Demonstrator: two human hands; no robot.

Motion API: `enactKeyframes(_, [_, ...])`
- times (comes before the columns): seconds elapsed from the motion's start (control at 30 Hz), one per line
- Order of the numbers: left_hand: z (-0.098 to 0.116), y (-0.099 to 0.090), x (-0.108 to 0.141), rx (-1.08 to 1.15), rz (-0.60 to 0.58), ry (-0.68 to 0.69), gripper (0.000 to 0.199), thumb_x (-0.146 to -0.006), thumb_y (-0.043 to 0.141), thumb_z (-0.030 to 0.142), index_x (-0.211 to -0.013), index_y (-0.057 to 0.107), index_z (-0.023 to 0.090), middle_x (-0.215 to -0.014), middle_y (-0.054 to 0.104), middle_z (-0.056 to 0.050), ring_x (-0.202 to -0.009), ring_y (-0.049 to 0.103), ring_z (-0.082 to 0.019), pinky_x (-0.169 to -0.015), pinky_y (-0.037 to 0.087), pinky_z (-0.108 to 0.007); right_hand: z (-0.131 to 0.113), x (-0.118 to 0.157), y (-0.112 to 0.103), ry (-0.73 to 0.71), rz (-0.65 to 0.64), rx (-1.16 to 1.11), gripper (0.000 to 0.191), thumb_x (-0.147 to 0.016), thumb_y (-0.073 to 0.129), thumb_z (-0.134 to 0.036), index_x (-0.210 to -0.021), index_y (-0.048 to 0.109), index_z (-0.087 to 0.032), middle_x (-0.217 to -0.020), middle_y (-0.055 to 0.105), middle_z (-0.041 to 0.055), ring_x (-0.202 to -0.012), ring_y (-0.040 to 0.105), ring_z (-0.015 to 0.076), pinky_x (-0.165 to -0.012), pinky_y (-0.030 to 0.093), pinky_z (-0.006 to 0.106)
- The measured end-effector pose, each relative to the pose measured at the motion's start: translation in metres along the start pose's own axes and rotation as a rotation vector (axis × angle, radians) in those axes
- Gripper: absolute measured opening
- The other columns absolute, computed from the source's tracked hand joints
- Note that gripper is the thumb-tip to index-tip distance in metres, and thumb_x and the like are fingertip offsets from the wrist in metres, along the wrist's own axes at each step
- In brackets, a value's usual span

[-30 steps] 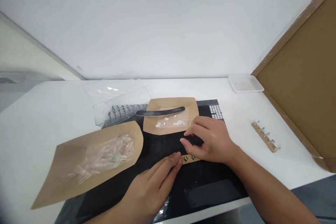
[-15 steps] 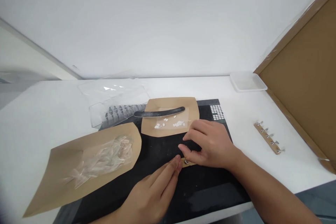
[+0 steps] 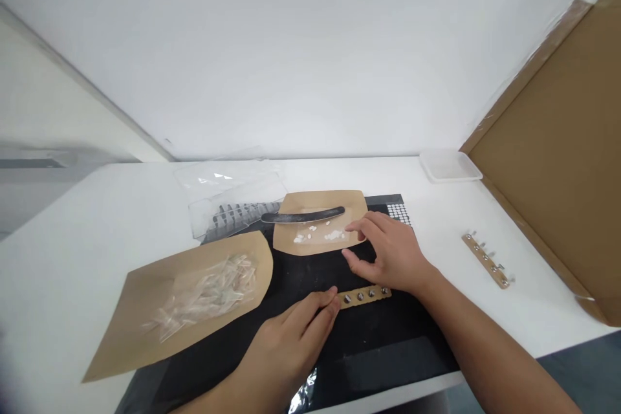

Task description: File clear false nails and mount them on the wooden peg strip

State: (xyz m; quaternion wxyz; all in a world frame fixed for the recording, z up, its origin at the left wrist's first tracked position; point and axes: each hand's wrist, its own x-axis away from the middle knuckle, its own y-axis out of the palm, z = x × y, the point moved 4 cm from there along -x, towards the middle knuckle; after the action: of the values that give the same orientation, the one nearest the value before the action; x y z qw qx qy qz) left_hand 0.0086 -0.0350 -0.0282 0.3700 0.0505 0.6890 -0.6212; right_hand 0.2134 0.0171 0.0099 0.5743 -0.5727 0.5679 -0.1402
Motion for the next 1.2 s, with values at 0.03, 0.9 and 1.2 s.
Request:
enactKeyframes(0.03, [-0.001, 0.002, 0.001, 0.011, -0.003, -0.012, 0.031, -0.100, 0.044, 0.002, -0.119, 0.069, 0.006, -0.106, 0.078, -0.016, -0.093, 0.080, -0.022, -0.074, 0.069, -0.028, 0.000, 0.000, 0.000, 0.006, -0.003, 0.004, 0.030, -0.094, 0.069, -0.036, -0.121, 0.063, -0.022, -0.093, 0.070, 0.0034, -0.084, 0.067, 0.0192, -0.071, 0.052, 0.030])
enactKeyframes(0.9, [0.006, 0.017, 0.001, -0.093, -0.100, -0.167, 0.038, -0.091, 0.058, 0.004, -0.128, 0.060, 0.010, -0.114, 0.073, -0.019, -0.073, 0.077, -0.025, -0.053, 0.065, -0.034, -0.127, -0.113, 0.078, -0.519, -0.534, -0.053, 0.025, -0.102, 0.069, -0.036, -0.120, 0.072, -0.020, -0.116, 0.074, 0.0076, -0.107, 0.068, 0.0233, -0.073, 0.047, 0.031])
enactKeyframes(1.2, [0.005, 0.019, 0.000, -0.075, -0.148, -0.232, 0.015, -0.089, 0.065, 0.008, -0.101, 0.062, 0.016, -0.081, 0.068, -0.007, -0.063, 0.071, -0.024, -0.046, 0.059, -0.031, -0.160, -0.134, 0.123, -0.612, -0.707, 0.028, 0.031, -0.097, 0.074, -0.047, -0.116, 0.076, -0.022, -0.117, 0.073, 0.0052, -0.111, 0.066, 0.0241, -0.060, 0.036, 0.030])
